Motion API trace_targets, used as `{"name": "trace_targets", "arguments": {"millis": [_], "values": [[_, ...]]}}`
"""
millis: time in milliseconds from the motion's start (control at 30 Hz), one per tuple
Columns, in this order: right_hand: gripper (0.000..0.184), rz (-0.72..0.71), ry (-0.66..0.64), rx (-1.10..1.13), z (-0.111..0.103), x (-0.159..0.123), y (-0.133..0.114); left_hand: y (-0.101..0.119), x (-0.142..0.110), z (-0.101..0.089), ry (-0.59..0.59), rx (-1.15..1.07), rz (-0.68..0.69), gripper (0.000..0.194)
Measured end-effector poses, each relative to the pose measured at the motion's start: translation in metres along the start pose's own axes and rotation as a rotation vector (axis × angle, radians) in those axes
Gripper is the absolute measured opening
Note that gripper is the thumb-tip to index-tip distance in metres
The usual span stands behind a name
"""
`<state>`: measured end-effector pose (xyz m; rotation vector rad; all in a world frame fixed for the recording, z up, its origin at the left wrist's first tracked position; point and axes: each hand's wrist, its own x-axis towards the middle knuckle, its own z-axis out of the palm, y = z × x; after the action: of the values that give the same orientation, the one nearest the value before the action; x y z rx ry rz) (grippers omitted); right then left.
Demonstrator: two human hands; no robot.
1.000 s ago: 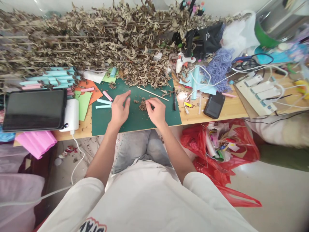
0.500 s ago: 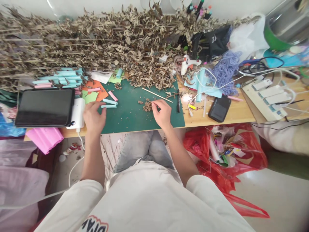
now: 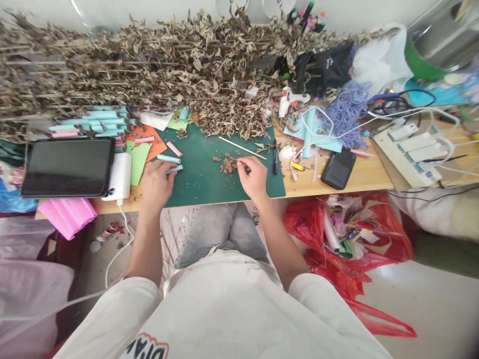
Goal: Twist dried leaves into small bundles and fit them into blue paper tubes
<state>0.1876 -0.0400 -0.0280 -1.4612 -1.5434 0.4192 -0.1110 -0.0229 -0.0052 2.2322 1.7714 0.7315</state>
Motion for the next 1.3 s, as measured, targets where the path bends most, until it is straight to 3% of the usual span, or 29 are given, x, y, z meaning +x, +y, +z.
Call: {"name": "trace_targets", "arguments": {"millis": [300, 600, 700, 867, 1000, 1167, 1300], "values": [[0.022, 0.011, -0.008, -0.003, 0.0, -0.003, -0.004, -0.003, 0.011, -0.012, 0.035, -0.019, 0.021, 0.028], [0.023, -0.069, 0.03, -0.055, -0.001, -0.01, -0.019, -0.026, 0.035, -0.001, -0.02, 0.036, 0.069, 0.022], [0.024, -0.148, -0.062, -0.061, 0.009, -0.022, -0.037, -0.021, 0.034, -0.005, 0.057, 0.006, 0.03, 0.02], [0.025, -0.284, -0.426, -0.1, 0.045, -0.039, -0.077, -0.003, 0.025, -0.018, 0.208, -0.09, -0.047, 0.018], [0.021, -0.38, -0.601, -0.164, 0.074, -0.033, -0.098, 0.005, 0.018, -0.02, 0.304, -0.223, -0.124, 0.018], [0.024, -0.332, -0.582, -0.269, 0.089, -0.012, -0.106, 0.009, 0.012, -0.009, 0.334, -0.446, -0.172, 0.025], [0.028, -0.285, -0.488, -0.271, 0.075, -0.004, -0.097, 0.022, 0.01, 0.004, 0.348, -0.628, -0.192, 0.034]]}}
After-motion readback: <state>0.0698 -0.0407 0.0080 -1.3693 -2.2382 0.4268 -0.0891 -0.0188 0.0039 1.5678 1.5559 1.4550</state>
